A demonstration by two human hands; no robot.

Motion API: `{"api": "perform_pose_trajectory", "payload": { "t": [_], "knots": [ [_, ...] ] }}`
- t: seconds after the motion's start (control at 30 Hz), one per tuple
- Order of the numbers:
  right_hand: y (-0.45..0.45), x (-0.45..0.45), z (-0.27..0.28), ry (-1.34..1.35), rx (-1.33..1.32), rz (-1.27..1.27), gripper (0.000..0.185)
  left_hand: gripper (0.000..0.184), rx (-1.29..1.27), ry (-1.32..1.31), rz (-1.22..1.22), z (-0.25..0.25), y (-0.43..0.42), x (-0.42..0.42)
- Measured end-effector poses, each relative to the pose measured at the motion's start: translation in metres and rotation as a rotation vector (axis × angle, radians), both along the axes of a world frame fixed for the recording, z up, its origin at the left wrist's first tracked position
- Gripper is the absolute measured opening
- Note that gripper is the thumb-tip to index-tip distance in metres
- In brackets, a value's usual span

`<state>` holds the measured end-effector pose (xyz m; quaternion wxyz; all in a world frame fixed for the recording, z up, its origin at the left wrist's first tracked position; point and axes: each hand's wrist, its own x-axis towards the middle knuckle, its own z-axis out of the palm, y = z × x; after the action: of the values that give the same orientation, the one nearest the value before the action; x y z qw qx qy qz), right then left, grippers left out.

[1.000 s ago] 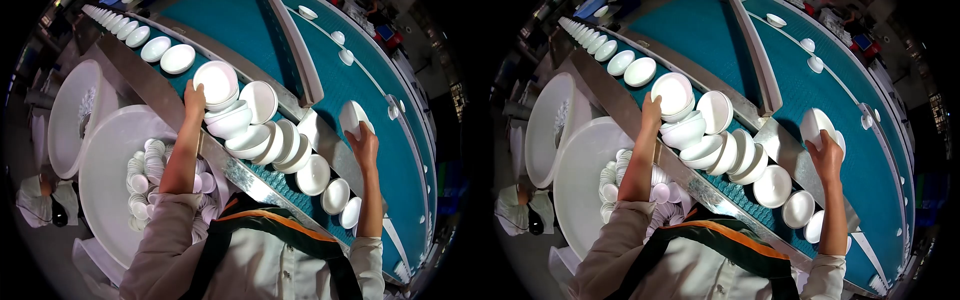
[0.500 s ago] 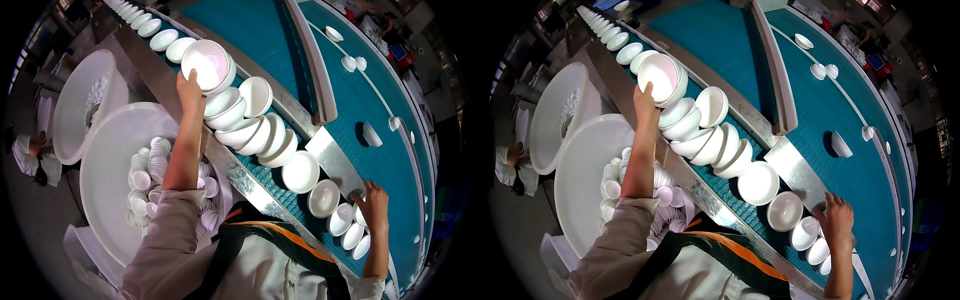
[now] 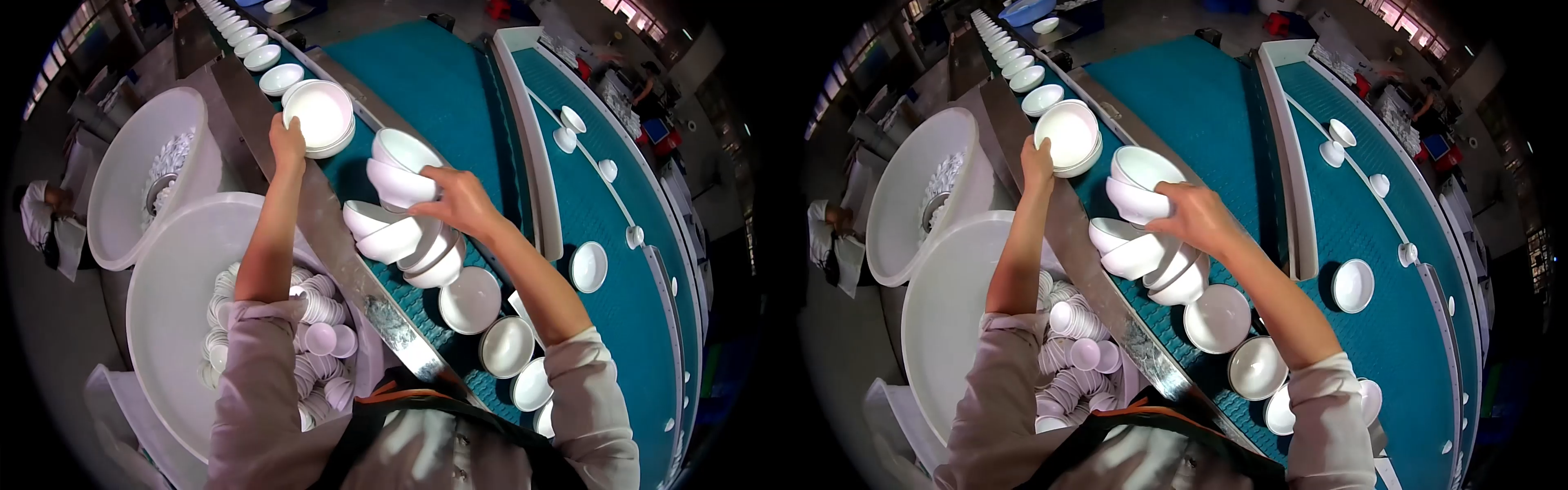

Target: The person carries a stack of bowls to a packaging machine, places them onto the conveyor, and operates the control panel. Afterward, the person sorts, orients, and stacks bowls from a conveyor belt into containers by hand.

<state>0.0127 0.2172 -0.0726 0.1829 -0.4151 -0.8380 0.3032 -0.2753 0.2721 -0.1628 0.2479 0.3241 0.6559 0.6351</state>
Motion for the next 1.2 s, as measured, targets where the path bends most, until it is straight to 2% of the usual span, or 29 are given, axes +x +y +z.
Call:
{"api": "perform_pose_trajectory", "payload": {
  "t": [0.03,0.07,0.17,0.2,0.33,0.4,0.43,0.47,0.53,0.57,0.6,0.63,0.67,0.7,0.73,0.77,0.8,0.83,0.87,0.93,0.97,1.0,1.03,1.07,1.1,1.13,1.2],
  "knots": [
    [-0.01,0.023,0.013,-0.017,0.136,-0.016,0.04,0.023,-0.01,-0.004,0.001,-0.009,0.01,-0.004],
    [-0.025,0.044,0.029,-0.011,0.15,-0.073,0.04,0.024,-0.043,0.001,-0.038,-0.018,0.021,-0.009],
    [-0.094,0.114,0.061,-0.078,0.138,-0.282,0.039,0.026,-0.101,0.017,-0.064,-0.024,0.034,-0.009],
    [-0.12,0.134,0.064,-0.129,0.063,-0.413,0.041,0.027,-0.119,0.026,-0.048,-0.024,0.037,-0.008],
    [-0.198,0.198,0.046,-0.367,0.021,-0.816,0.04,0.025,-0.179,0.148,0.006,-0.046,0.054,-0.027],
    [-0.222,0.221,0.026,-0.455,0.042,-0.891,0.041,0.024,-0.06,-0.096,0.116,-0.043,0.057,-0.027],
    [-0.233,0.23,0.018,-0.543,0.083,-0.95,0.041,0.023,0.035,-0.252,0.075,-0.022,0.047,-0.016],
    [-0.245,0.239,0.01,-0.542,0.077,-0.955,0.041,0.028,0.085,-0.282,-0.003,-0.005,0.036,-0.007],
    [-0.249,0.246,0.001,-0.8,0.198,-0.753,0.049,0.031,0.112,-0.28,-0.165,0.044,0.007,0.023],
    [-0.251,0.251,0.015,-0.97,0.067,-0.753,0.06,0.027,0.153,-0.219,-0.238,0.063,-0.006,0.042],
    [-0.232,0.23,0.036,-0.943,0.146,-0.778,0.079,0.025,0.126,-0.129,-0.349,0.083,-0.022,0.062],
    [-0.206,0.196,0.06,-0.716,0.226,-0.826,0.091,0.022,0.078,-0.041,-0.475,0.105,-0.039,0.087],
    [-0.181,0.165,0.07,-0.211,0.045,-0.819,0.093,0.02,0.097,-0.02,-0.629,0.117,-0.053,0.112],
    [-0.153,0.141,0.073,0.159,-0.181,-0.705,0.095,0.019,0.162,0.176,-0.723,0.126,-0.068,0.14],
    [-0.126,0.116,0.077,0.51,-0.437,-0.623,0.099,0.021,0.256,0.166,-0.885,0.122,-0.078,0.165],
    [-0.107,0.113,0.064,0.844,-0.796,-0.554,0.095,0.022,0.343,0.139,-1.056,0.119,-0.089,0.191],
    [-0.103,0.105,0.057,0.897,-0.962,-0.776,0.087,0.022,0.373,0.23,-1.127,0.117,-0.101,0.209],
    [-0.101,0.096,0.054,0.905,-0.991,-0.774,0.083,0.031,0.317,0.26,-1.178,0.114,-0.101,0.209],
    [-0.1,0.091,0.052,0.907,-1.02,-0.784,0.08,0.031,0.327,0.255,-1.167,0.117,-0.096,0.205],
    [-0.097,0.083,0.03,0.727,-0.986,-0.638,0.08,0.047,0.118,0.044,-1.529,0.12,-0.083,0.19],
    [-0.1,0.08,0.018,0.749,-1.059,-0.6,0.084,0.06,0.093,0.091,-1.659,0.114,-0.079,0.19],
    [-0.1,0.071,0.003,0.866,-1.193,-0.596,0.081,0.051,0.019,0.067,-1.606,0.107,-0.082,0.197],
    [-0.106,0.065,-0.019,0.895,-1.362,-0.674,0.064,0.046,-0.004,-0.142,-1.543,0.1,-0.088,0.209],
    [-0.116,0.072,-0.054,0.891,-1.514,-0.636,0.055,0.042,-0.03,-0.348,-1.461,0.096,-0.098,0.218],
    [-0.132,0.068,-0.071,0.83,-1.491,-0.582,0.051,0.032,-0.068,-0.223,-1.529,0.103,-0.107,0.221],
    [-0.143,0.047,-0.054,0.987,-1.403,-0.761,0.044,0.032,0.0,-0.257,-1.553,0.102,-0.116,0.223],
    [-0.179,0.093,-0.089,0.761,-1.246,-0.801,0.04,0.033,0.284,0.043,-1.118,0.108,-0.101,0.198]
  ]
}}
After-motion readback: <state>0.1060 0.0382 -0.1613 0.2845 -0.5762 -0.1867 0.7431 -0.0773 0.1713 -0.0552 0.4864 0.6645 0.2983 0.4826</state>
